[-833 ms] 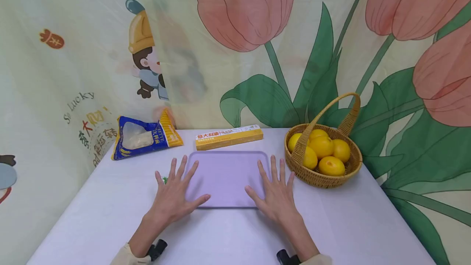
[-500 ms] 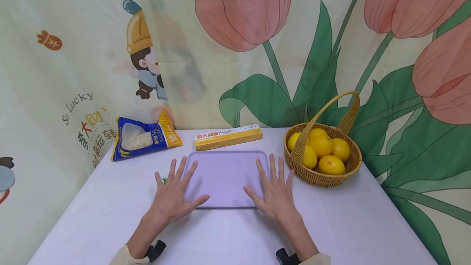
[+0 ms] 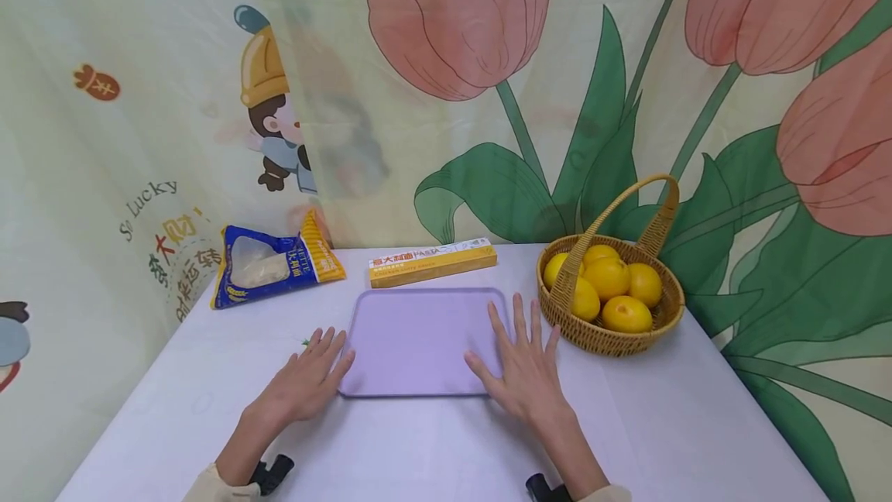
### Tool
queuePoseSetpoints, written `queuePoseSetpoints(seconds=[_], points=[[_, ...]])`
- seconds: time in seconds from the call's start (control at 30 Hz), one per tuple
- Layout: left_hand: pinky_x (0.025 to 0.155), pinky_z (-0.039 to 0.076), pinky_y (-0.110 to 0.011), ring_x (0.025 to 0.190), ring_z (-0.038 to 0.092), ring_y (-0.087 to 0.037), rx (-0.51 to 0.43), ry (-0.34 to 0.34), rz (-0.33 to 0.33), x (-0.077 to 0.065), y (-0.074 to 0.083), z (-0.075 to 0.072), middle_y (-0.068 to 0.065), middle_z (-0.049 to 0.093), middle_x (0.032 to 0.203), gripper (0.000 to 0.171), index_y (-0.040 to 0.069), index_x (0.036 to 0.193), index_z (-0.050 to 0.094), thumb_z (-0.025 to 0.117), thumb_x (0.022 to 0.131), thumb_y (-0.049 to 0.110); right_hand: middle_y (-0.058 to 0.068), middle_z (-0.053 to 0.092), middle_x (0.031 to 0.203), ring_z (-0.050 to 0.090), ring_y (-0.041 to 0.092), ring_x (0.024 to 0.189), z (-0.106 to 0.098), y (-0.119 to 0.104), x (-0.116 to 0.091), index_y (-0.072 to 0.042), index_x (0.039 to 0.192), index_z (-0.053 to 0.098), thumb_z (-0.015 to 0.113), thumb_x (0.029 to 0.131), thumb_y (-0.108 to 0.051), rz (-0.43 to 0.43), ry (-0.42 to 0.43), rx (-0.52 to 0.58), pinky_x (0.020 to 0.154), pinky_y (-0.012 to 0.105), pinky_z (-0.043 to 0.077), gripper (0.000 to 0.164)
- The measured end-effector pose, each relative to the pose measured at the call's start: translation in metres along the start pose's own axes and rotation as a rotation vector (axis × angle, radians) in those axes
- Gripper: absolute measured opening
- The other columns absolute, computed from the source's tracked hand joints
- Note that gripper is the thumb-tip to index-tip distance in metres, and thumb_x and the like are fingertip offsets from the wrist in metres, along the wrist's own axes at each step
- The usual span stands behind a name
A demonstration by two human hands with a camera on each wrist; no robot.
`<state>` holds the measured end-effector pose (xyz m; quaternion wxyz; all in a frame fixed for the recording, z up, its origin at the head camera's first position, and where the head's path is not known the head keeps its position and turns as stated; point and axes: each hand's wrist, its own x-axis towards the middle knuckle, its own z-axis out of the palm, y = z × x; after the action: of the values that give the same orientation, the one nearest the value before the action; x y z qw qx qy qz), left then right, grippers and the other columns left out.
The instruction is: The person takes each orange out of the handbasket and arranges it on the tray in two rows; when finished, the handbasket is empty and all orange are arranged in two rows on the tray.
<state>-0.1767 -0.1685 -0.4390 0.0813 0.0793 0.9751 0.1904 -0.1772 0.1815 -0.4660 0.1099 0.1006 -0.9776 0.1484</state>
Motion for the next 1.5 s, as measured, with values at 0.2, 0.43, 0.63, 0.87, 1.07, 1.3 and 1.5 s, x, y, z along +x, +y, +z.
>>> queuePoseSetpoints(seconds=[0.2,0.43,0.63,0.87,1.07,1.3,1.5], points=[[0.127,0.008,-0.079,0.163,0.008,-0.053,0.066,-0.016,-0.023,0.011,-0.012,-0.005,-0.035,0.016,0.174,0.074,-0.014,0.161,0.033,0.036,0.117,0.045,0.022,0.004,0.18,-0.001,0.052,0.164,-0.006,0.007,-0.006,-0.02,0.173,0.026,0.052,0.104,-0.067,0.007,0.016,-0.003,0.121,0.088,0.007,0.088],[0.126,0.008,-0.079,0.163,0.008,-0.053,0.129,0.051,-0.025,0.014,-0.015,-0.006,-0.037,0.014,0.173,0.079,-0.015,0.161,0.032,0.05,0.113,0.045,0.021,0.004,0.181,-0.002,0.051,0.165,-0.013,0.011,-0.008,-0.021,0.173,0.028,0.054,0.104,-0.065,0.013,0.033,0.006,0.121,0.087,0.007,0.086],[0.128,0.01,-0.074,0.163,0.005,-0.051,0.016,0.052,0.072,0.008,-0.005,0.0,-0.032,0.009,0.176,0.095,-0.008,0.167,0.023,0.061,0.107,0.054,0.017,0.002,0.182,-0.003,0.048,0.165,-0.03,0.014,-0.009,-0.023,0.173,0.026,0.054,0.103,-0.067,-0.027,0.061,0.009,0.121,0.086,0.012,0.087],[0.129,0.007,-0.071,0.164,-0.004,-0.05,-0.175,-0.028,0.114,0.004,0.003,0.004,-0.03,-0.003,0.177,0.125,-0.004,0.17,0.007,0.083,0.091,0.056,0.013,-0.003,0.183,-0.004,0.047,0.166,-0.074,0.04,-0.015,-0.026,0.175,0.016,0.058,0.104,-0.06,-0.042,0.135,0.013,0.126,0.081,0.011,0.089],[0.13,0.008,-0.068,0.163,-0.009,-0.05,-0.266,-0.062,0.127,0.008,0.004,0.009,-0.029,-0.008,0.177,0.136,-0.003,0.17,0.002,0.095,0.082,0.042,0.019,0.004,0.181,0.002,0.047,0.166,-0.107,0.076,-0.008,-0.017,0.175,0.012,0.057,0.106,-0.056,-0.034,0.229,0.053,0.131,0.073,0.005,0.092],[0.132,0.008,-0.065,0.163,-0.006,-0.051,-0.301,-0.063,0.145,0.013,0.003,0.012,-0.032,-0.006,0.175,0.13,-0.011,0.167,0.003,0.095,0.083,0.025,0.027,0.016,0.177,0.017,0.054,0.161,-0.129,0.119,0.014,-0.006,0.173,0.013,0.06,0.11,-0.043,0.019,0.225,0.205,0.124,0.081,0.017,0.087],[0.131,0.005,-0.066,0.161,-0.001,-0.055,-0.354,-0.072,0.136,0.017,-0.003,0.018,-0.038,-0.003,0.172,0.127,-0.016,0.164,0.005,0.095,0.083,0.021,0.034,0.031,0.17,0.032,0.06,0.152,-0.122,0.154,0.037,-0.004,0.173,0.014,0.071,0.106,-0.033,0.101,0.205,0.376,0.116,0.082,0.032,0.092]])
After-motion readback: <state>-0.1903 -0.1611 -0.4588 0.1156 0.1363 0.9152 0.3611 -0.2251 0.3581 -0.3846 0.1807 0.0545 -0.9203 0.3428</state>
